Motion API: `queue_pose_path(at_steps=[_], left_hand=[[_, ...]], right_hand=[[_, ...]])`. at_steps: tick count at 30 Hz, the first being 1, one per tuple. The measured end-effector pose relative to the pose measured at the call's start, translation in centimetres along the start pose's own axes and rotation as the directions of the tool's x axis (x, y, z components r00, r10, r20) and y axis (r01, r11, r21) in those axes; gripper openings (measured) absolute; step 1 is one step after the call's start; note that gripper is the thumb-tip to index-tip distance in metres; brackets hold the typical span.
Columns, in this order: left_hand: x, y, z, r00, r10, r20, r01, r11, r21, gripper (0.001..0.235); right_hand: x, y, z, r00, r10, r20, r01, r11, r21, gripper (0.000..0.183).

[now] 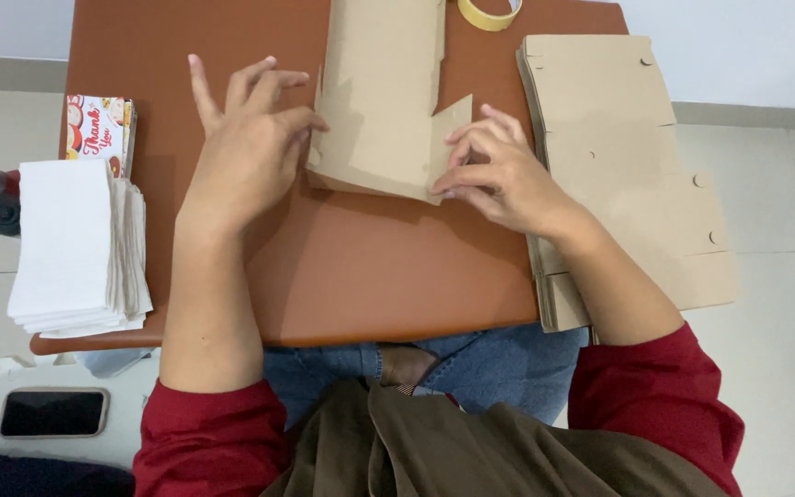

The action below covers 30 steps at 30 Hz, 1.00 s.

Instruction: The person folds a flat cardboard sheet into a box shape by hand, tucking in the side flaps and securing the corners. They then place a white paper insert into the assembled box and close the lid.

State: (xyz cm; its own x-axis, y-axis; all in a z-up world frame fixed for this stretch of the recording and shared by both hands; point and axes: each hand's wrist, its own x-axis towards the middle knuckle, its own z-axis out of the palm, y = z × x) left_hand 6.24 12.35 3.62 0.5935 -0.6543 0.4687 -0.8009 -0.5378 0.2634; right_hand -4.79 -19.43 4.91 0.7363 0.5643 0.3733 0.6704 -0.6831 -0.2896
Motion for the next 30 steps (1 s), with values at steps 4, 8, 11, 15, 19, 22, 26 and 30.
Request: queue_pose_path(at_steps=[4,8,11,15,19,22,26,30], left_hand=[[1.6,4.1,-1.5,0.998,0.060,0.000,-0.058,0.966,-0.253,0.020],[1.8,7.4,2.8,0.988,0.135,0.077,-0.117,0.971,-0.207,0.039],[1.6,7.3,5.4,0.993,0.111,0.046,-0.104,0.985,-0.136,0.022],[1.6,6.4,3.5,0.995,0.083,0.053,-0.075,0.988,-0.133,0.018],[1.4,6.0,2.0,0.989,0.066,0.133,-0.048,0.990,-0.131,0.016],[1.3,5.9,0.1,0.969,0.045,0.242,-0.008,0.989,-0.150,0.014],[0.9,5.4,-3.4,0.920,-0.066,0.387,0.145,0.973,-0.179,0.014],[1.0,5.9,-4.5,0.889,-0.043,0.457,0.179,0.949,-0.258,0.009]], right_hand=[[0.6,-1.1,2.3,0.991,0.012,-0.134,-0.008,0.999,0.031,0.010],[0.6,-0.5,2.7,0.974,0.113,-0.199,-0.086,0.987,0.136,0.040],[0.0,0.8,1.6,0.961,0.176,-0.215,-0.128,0.967,0.218,0.022],[-0.2,2.0,-0.1,0.978,0.187,-0.088,-0.182,0.981,0.058,0.028],[0.7,1.0,1.1,0.983,0.182,0.006,-0.182,0.979,0.089,0.036],[0.8,0.9,2.4,0.998,0.062,-0.016,-0.062,0.998,0.005,0.011],[1.0,-1.1,3.1,0.990,-0.096,-0.108,0.092,0.995,-0.037,0.005],[1.5,-4.3,4.1,0.921,-0.289,-0.262,0.237,0.948,-0.213,0.015]])
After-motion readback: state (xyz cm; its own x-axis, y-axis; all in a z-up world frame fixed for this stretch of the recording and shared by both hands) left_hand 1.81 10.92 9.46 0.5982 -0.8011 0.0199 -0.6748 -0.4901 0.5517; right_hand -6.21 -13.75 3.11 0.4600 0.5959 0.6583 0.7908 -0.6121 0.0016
